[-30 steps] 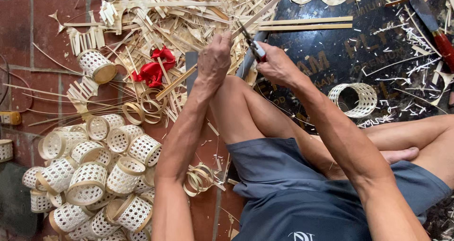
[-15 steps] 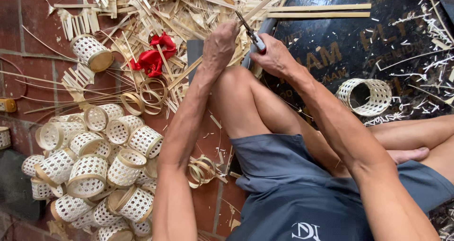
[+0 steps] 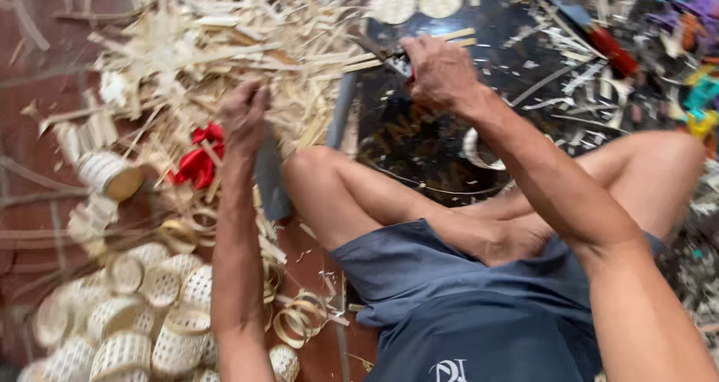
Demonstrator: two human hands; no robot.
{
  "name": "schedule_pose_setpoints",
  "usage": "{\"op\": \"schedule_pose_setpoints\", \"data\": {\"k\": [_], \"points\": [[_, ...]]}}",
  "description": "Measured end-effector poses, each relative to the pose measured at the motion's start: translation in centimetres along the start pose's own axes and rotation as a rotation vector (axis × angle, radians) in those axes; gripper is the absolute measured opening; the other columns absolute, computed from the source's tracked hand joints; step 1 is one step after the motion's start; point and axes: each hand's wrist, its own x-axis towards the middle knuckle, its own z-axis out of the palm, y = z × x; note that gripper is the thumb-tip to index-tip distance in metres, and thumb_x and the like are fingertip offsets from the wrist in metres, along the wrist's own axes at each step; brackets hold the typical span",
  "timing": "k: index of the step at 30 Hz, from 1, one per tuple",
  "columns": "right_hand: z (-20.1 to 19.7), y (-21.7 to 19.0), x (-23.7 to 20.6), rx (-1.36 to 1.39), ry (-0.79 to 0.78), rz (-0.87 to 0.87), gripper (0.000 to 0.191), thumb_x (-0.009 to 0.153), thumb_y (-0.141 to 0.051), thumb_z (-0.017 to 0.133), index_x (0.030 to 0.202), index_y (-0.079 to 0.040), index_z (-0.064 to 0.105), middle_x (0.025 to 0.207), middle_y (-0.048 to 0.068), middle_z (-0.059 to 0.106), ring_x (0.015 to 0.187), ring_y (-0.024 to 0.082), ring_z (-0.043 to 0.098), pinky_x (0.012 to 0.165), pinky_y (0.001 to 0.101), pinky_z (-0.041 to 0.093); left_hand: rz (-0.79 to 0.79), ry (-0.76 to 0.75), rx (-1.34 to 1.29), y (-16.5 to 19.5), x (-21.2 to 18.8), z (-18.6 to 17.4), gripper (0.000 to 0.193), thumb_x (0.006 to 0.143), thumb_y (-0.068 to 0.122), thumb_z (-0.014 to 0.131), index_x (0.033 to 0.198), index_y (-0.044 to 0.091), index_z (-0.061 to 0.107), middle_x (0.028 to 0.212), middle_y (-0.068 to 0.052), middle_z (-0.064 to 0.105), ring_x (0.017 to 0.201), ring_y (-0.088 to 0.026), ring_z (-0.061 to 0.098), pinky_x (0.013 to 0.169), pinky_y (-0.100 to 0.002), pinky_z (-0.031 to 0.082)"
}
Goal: The person sits on the floor and assembles woven bamboo lampshades. They bend a thin bamboo strip around a gray cylindrical form, trim bamboo strips with pliers, fit a woven bamboo cylinder over a round woven base, and press the parts together to form finished lampshades.
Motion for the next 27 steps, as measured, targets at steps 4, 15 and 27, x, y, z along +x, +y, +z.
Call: {"op": "schedule_pose_setpoints", "data": {"k": [4,15,27], "points": [[-6.4,12.5,-9.6,-0.200,0.170,0.284,0.044,0.090,-0.028,0.073,0.124,-0.002,0.063,0.107,0.023,0.067,0.098,0.042,0.066,0.083,0.0531,0.053,-0.022,-0.093,-0.396,3.6,-0.2,3.5,0.018,0.102,0.014,0.068,0.114,0.001,0.069,0.089,-0.005,0.071,0.074,-0.012,0.064,0.066,-0.028,0.052],[-12.9,21.4,-25.4,-0.171,0.102,0.895,0.049,0.083,-0.039,0.079,0.113,-0.001,0.069,0.108,0.027,0.068,0.096,0.046,0.067,0.083,0.0565,0.053,0.475,-0.252,-0.071,14.8,4.3,18.7,0.013,0.091,0.015,0.081,0.095,0.004,0.075,0.090,-0.014,0.069,0.079,-0.026,0.070,0.069,-0.035,0.053],[-13.6,24.8,-28.8,-0.315,0.163,0.870,0.060,0.080,-0.046,0.089,0.109,0.003,0.068,0.103,0.027,0.067,0.094,0.040,0.066,0.075,0.0551,0.051,0.587,-0.171,0.100,14.2,4.9,23.5,0.012,0.097,0.011,0.079,0.095,0.004,0.070,0.094,-0.010,0.071,0.081,-0.025,0.068,0.070,-0.036,0.054]]}}
